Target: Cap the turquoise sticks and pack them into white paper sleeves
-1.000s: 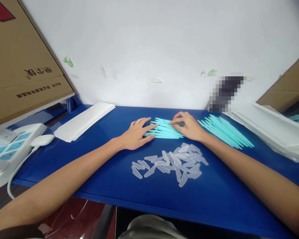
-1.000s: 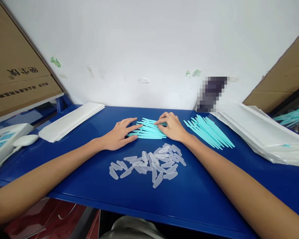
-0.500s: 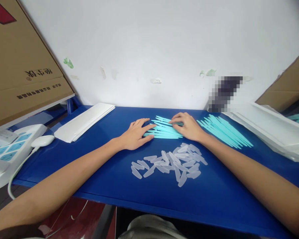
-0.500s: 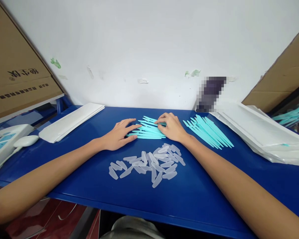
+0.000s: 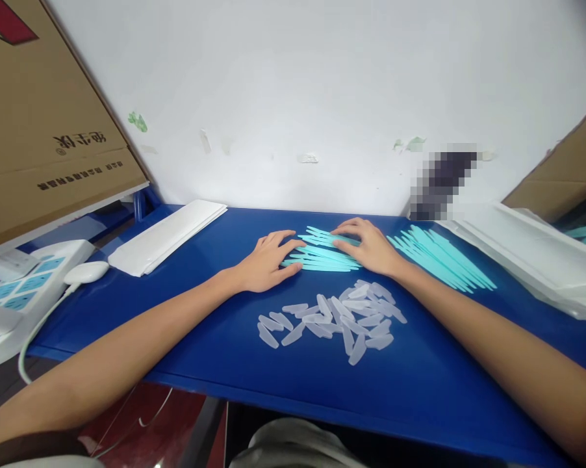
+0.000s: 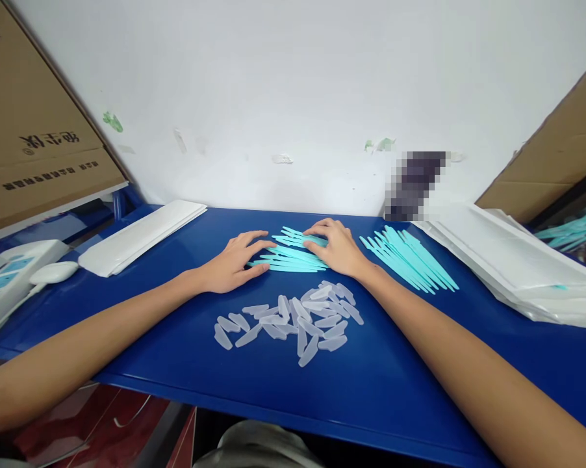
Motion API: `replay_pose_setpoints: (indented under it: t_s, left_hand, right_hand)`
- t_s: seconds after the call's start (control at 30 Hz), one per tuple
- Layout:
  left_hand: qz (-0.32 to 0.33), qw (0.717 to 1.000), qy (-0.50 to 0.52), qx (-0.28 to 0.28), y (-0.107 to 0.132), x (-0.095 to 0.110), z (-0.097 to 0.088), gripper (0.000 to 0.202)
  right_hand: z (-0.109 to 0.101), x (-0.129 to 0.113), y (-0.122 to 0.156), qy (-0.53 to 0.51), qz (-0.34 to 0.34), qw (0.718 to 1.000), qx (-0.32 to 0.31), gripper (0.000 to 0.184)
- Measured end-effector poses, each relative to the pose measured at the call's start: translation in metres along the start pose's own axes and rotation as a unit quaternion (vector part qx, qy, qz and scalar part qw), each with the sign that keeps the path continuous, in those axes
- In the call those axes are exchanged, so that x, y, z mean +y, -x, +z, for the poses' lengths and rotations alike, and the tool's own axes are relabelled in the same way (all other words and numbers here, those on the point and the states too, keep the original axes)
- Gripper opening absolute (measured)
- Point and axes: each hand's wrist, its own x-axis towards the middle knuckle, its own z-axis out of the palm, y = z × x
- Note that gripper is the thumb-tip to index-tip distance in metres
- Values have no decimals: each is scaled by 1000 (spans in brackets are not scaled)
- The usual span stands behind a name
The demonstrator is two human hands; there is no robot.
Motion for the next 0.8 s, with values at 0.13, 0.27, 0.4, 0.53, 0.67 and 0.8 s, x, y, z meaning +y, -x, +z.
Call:
replay_pose_setpoints:
  t_s: [0.13,0.27,0.4,0.53,0.67,0.8]
  left_hand:
    - [7,1000,3,15,0,1,0,40]
    - [4,1000,7,22,1,2,0,34]
    - [0,1000,11,29,0,1,1,33]
    - [-1,1000,8,25,0,0,1,40]
    - [5,1000,0,5,0,-2,1,47]
    - [3,1000,7,10,-1,-3,1,46]
  right_hand:
    - [-2,-5,3,4,-9,1000,-16,37]
    - [-2,-6,3,28,-7,999,-46,46]
    - [0,-3,1,17,7,999,-39,45]
    - [2,2,0,-7,6,1000,-16,44]
    - [3,7,-2,-35,5,999,22,45]
    - [4,10,-2,-49,4,998,44,47]
